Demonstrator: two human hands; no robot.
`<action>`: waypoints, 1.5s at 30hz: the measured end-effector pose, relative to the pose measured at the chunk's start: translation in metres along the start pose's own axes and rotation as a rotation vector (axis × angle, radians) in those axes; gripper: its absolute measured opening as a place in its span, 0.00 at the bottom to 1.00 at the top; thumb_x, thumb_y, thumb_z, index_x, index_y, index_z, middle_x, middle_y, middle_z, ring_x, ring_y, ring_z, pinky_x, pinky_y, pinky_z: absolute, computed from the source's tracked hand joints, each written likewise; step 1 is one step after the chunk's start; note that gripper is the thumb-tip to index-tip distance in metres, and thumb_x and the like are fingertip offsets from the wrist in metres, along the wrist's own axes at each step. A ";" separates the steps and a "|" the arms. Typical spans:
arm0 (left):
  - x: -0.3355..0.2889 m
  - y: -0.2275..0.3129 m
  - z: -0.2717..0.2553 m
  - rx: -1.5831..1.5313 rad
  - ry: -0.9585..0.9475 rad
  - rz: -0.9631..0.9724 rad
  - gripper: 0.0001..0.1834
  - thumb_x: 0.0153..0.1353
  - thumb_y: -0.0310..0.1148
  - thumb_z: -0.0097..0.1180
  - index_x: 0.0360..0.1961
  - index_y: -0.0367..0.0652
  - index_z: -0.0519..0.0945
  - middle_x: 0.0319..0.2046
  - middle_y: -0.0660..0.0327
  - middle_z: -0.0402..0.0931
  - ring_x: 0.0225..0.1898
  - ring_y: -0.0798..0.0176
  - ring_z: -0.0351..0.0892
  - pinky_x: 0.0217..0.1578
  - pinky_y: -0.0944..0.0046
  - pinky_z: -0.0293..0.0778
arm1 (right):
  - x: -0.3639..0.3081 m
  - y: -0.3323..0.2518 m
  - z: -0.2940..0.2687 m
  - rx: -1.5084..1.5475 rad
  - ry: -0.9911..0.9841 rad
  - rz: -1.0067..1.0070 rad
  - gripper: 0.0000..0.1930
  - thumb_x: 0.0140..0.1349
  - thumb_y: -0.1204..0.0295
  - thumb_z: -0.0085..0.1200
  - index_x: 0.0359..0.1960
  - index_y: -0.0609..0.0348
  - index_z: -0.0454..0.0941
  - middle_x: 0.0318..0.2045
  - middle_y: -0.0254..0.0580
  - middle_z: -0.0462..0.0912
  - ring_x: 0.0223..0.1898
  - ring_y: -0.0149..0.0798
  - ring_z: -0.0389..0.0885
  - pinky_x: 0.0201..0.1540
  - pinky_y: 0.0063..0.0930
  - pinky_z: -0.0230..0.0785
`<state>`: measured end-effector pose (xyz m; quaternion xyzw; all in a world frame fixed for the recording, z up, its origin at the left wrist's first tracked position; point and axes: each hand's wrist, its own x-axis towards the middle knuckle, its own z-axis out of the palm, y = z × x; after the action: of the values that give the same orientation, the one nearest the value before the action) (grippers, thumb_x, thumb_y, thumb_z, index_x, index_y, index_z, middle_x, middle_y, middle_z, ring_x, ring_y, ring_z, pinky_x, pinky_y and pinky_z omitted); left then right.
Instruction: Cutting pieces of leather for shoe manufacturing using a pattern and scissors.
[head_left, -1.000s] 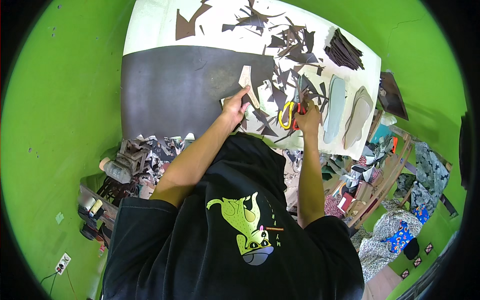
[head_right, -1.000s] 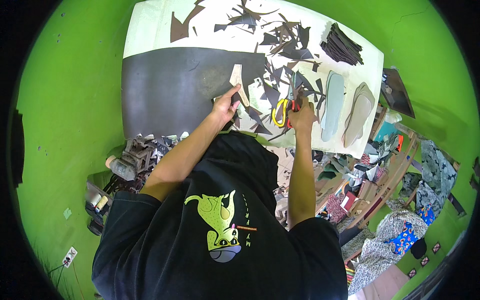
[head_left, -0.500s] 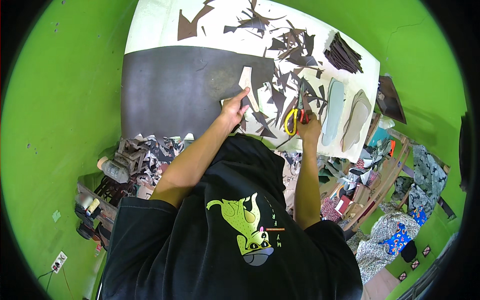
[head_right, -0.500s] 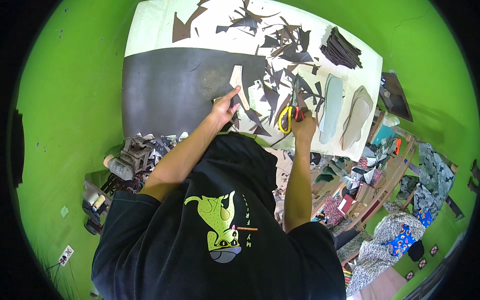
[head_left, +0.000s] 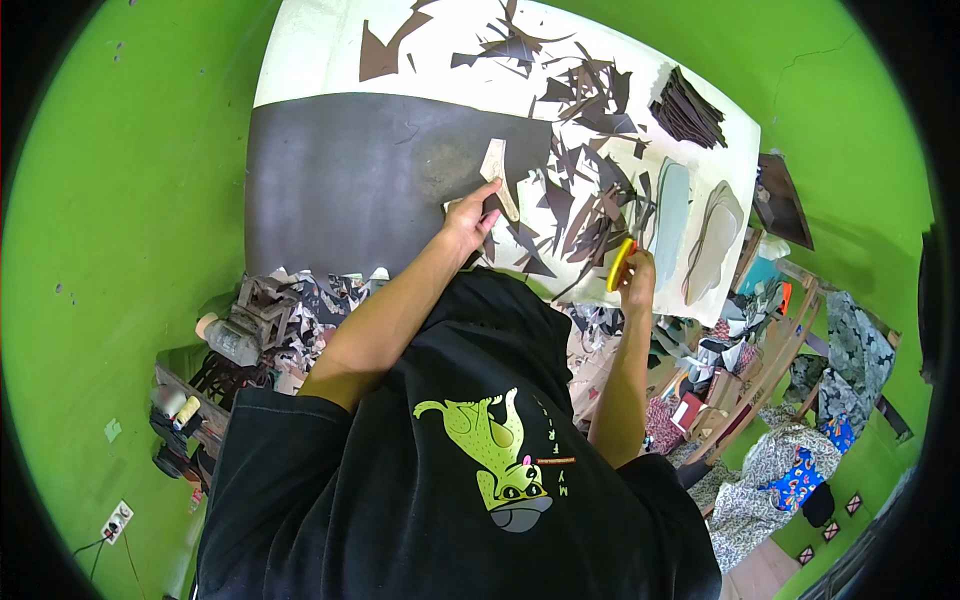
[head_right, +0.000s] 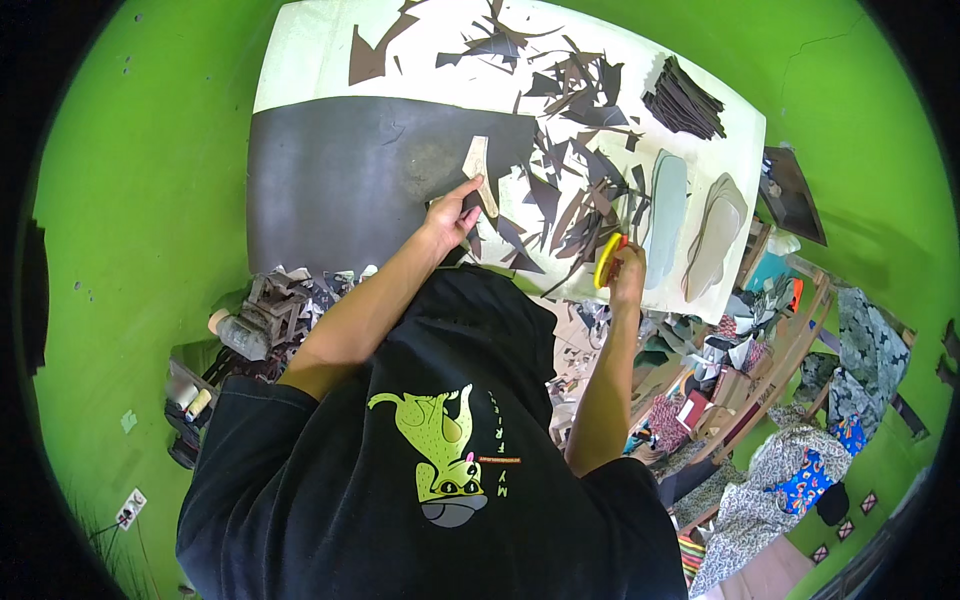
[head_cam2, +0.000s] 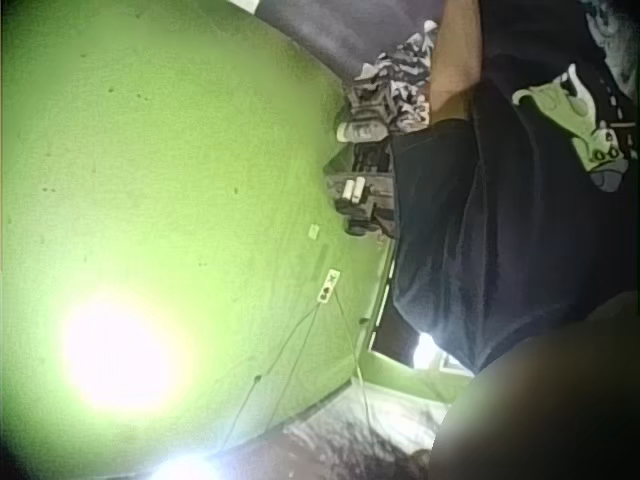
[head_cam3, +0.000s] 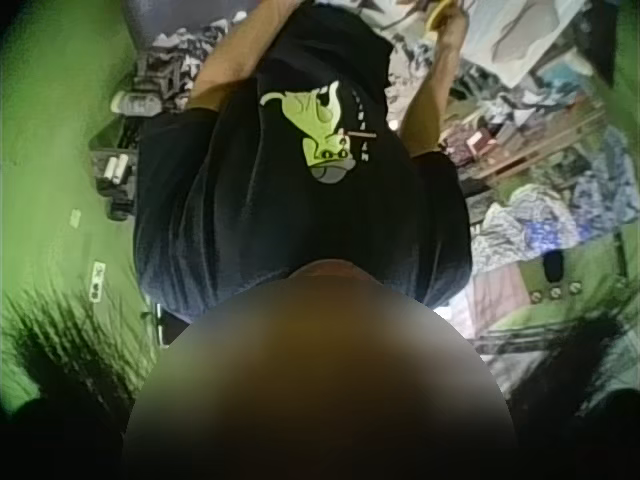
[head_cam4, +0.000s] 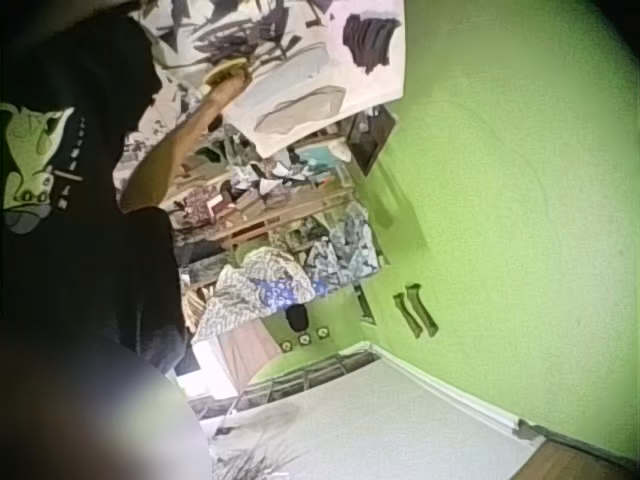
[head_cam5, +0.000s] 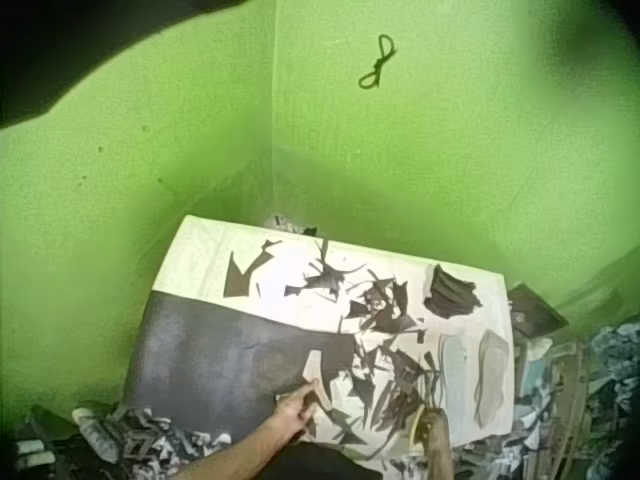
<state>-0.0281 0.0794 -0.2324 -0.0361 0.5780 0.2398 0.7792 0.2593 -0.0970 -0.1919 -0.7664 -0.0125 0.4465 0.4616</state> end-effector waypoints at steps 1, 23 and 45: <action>-0.002 0.000 0.003 0.012 -0.002 -0.003 0.18 0.52 0.39 0.76 0.40 0.48 0.82 0.41 0.67 0.77 0.44 0.70 0.71 0.43 0.69 0.71 | -0.006 0.000 -0.002 0.002 0.006 0.000 0.21 0.59 0.72 0.46 0.56 0.61 0.69 0.31 0.40 0.74 0.25 0.35 0.74 0.27 0.28 0.71; -0.006 0.004 -0.002 0.050 -0.048 -0.001 0.17 0.55 0.41 0.74 0.44 0.53 0.83 0.43 0.71 0.78 0.45 0.73 0.68 0.44 0.69 0.66 | -0.104 -0.020 0.092 -0.266 -0.679 0.059 0.31 0.63 0.40 0.57 0.52 0.52 0.67 0.25 0.29 0.68 0.23 0.26 0.69 0.28 0.25 0.70; -0.018 0.006 0.005 0.069 -0.041 0.069 0.28 0.52 0.38 0.76 0.51 0.40 0.78 0.56 0.63 0.73 0.57 0.66 0.66 0.56 0.62 0.67 | -0.108 -0.030 0.129 -0.478 -0.675 0.002 0.33 0.62 0.36 0.53 0.42 0.58 0.71 0.15 0.34 0.71 0.13 0.29 0.71 0.15 0.24 0.62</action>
<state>-0.0301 0.0805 -0.2128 0.0156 0.5707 0.2469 0.7830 0.1161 -0.0362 -0.1202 -0.6628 -0.2659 0.6575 0.2402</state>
